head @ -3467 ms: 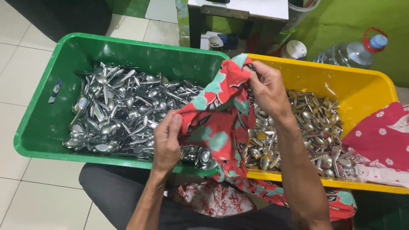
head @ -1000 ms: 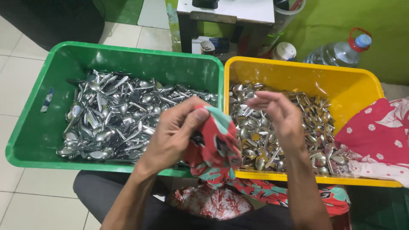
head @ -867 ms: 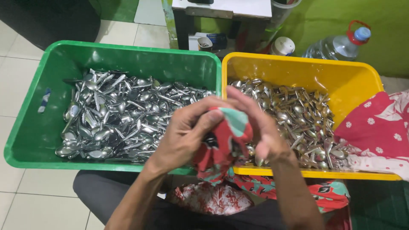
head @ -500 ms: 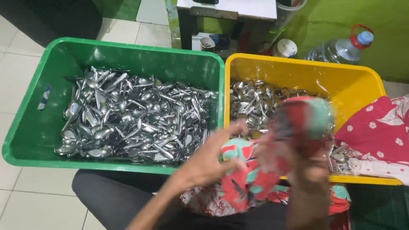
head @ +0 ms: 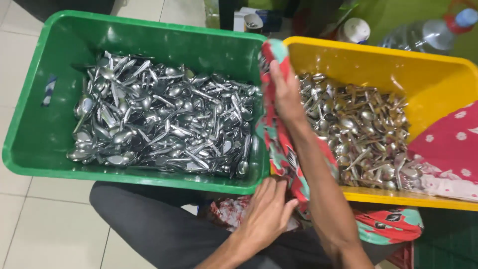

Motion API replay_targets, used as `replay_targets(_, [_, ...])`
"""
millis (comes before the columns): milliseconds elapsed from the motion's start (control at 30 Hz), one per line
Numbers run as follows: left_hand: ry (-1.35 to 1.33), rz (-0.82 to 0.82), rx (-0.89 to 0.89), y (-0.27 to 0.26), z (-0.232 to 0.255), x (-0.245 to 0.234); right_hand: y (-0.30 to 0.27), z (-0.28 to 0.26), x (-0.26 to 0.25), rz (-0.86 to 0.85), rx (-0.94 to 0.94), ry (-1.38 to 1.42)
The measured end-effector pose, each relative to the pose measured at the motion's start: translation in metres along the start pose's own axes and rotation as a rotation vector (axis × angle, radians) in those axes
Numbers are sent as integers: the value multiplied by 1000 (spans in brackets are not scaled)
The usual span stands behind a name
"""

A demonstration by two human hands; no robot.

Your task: Polishing metal spoons with a cloth and moving them from one bin to another.

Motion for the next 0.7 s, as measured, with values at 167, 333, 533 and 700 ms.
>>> replay_targets(167, [-5, -26, -203, -3, -58, -57, -9, 42, 17, 15, 181, 15])
replay_targets(333, [196, -25, -527, 30, -156, -136, -11, 50, 14, 172, 129, 31])
replay_targets(533, [525, -138, -439, 77, -299, -102, -12, 38, 21, 142, 68, -43])
replay_targets(700, [900, -498, -313, 72, -402, -14, 4, 83, 8, 85, -37, -294])
Point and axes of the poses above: each hand's wrist, its own y-axis towards the middle knuckle, its own x-axis out of the palm, z = x × y, the point moved 4 cm from there along y, towards the middle knuckle, and after that the axes turned 5 degrees about z, right-handed, at the moved point
